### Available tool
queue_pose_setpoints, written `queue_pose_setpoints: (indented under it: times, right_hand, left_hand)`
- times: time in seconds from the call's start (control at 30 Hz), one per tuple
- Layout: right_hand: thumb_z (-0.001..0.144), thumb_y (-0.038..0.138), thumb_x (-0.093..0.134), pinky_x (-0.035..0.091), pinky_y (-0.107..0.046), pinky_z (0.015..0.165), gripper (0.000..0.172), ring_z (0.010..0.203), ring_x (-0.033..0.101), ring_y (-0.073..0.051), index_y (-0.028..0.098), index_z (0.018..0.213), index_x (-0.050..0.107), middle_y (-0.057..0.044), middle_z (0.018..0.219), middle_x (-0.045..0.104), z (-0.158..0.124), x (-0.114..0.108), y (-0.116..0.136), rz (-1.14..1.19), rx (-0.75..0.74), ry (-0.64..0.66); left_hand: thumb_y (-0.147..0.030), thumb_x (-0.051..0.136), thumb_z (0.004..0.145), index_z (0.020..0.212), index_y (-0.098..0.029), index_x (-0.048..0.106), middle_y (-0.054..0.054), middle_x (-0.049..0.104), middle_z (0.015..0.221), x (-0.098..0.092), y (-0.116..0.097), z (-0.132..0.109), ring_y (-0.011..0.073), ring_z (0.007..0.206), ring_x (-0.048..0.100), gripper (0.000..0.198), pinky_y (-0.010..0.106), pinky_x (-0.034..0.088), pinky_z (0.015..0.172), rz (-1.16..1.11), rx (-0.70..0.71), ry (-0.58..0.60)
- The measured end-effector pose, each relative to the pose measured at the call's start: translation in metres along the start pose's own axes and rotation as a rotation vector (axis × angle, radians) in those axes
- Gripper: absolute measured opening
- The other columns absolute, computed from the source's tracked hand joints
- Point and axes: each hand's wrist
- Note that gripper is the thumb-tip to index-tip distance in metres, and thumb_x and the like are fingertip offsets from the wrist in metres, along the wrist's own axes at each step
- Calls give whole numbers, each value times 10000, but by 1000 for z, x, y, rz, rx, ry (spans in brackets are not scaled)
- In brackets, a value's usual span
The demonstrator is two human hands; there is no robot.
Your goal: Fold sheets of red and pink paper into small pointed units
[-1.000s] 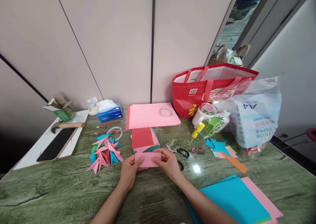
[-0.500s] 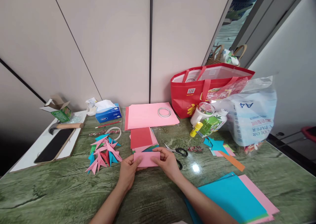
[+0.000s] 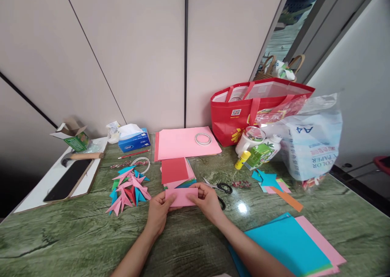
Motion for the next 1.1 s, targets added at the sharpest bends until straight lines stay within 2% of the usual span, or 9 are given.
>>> queue_pose_setpoints:
  times: [0.33,0.6,0.83,0.93,1.1]
  right_hand:
    - [586,323,699,385,-207,460,272,491,520,-109,171,759,554,27,574,592,1,-1,1,-26,11,-23]
    - [561,334,714,374,-208,474,264,479,498,-96,159,708,583,32,560,585,4,-4,1,1,61,29]
    - [630,292,660,403,-236,549,133,591,541,-141,170,682,663,-2,652,640,2,-5,5,-247,-84,26]
    - [653,296,644,424,-255,587,131,624,570,-165,180,690,692,-16,679,670,2,-5,2,-240,-89,29]
    - [650,283,648,427,-256,569,116,597,577,-164,178,652,698,-19,657,675,2,-4,-1,-220,-67,3]
  left_hand:
    - [-344,722,565,795,-129,691,43,709,721,3,0,-3,213,657,634,317,300,522,541,42,10,-39]
    - [-333,726,560,774,-135,688,23,695,680,2,1,-2,189,598,619,294,284,516,513,63,24,-28]
    - [-371,709,571,739,-147,697,0,670,589,4,2,-5,158,514,590,281,278,506,511,98,-1,25]
    - [-363,704,580,770,-144,700,5,673,607,3,4,-4,155,522,586,290,272,502,505,104,-21,56]
    - [-330,703,590,779,-133,700,12,674,613,3,5,-4,143,534,582,273,248,496,525,111,-8,61]
Point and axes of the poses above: each hand's wrist, its own z-axis towards the middle knuckle, its own x-axis out of the palm, y = z × x
